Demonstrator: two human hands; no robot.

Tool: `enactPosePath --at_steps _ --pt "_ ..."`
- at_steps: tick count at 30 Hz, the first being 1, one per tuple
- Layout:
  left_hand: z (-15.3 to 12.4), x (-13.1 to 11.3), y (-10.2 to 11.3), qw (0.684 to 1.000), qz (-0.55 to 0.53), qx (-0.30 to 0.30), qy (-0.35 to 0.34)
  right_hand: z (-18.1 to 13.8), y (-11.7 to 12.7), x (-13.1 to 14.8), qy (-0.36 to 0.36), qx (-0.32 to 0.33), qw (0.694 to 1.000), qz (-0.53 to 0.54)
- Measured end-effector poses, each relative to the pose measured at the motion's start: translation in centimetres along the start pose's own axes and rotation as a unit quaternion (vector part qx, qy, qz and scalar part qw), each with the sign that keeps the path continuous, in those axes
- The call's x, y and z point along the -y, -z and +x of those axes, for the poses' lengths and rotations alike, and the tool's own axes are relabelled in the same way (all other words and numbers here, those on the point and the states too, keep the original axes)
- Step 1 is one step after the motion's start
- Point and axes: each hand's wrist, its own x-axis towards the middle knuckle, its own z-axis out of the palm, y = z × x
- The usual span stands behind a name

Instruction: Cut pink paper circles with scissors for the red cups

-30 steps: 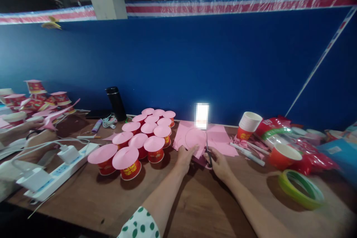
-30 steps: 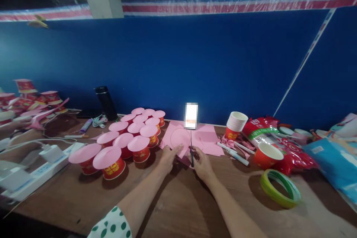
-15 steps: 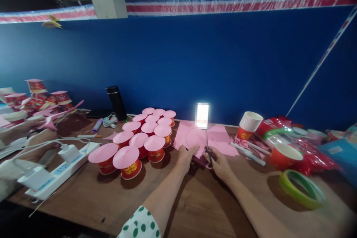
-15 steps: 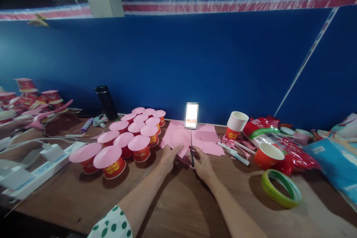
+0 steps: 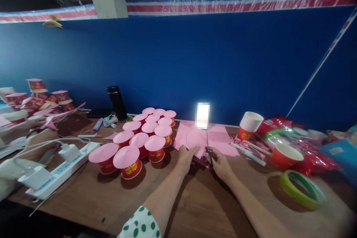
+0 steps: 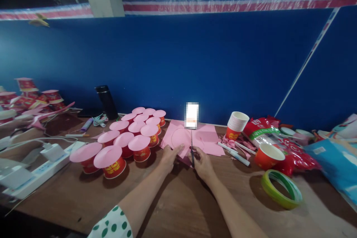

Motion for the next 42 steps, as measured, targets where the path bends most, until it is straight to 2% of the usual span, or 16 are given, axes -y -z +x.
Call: enactPosePath --at_steps 9,15,27,33,42 --pt "0.5 0.6 0.1 0.999 0.029 -0.011 -0.017 0.0 0.0 -0.5 0.008 0.025 1.000 0.006" --pt "0.3 0.2 -0.1 0.999 0.033 0.013 -0.031 0.1 0.1 -0.7 0.011 0.024 1.000 -0.004" --pt "0.2 0.1 -0.1 0.998 0.055 0.000 -0.036 0.2 -0.1 -1.3 0.000 0.024 0.999 0.039" --pt "0.3 0.3 -0.1 0.998 0.052 0.016 -0.033 0.2 0.0 -0.9 -0.010 0.024 0.999 0.035" --pt "0.1 0.1 -0.2 0.998 0.055 0.000 -0.018 0.1 0.0 -0.5 -0.026 0.024 0.999 0.038"
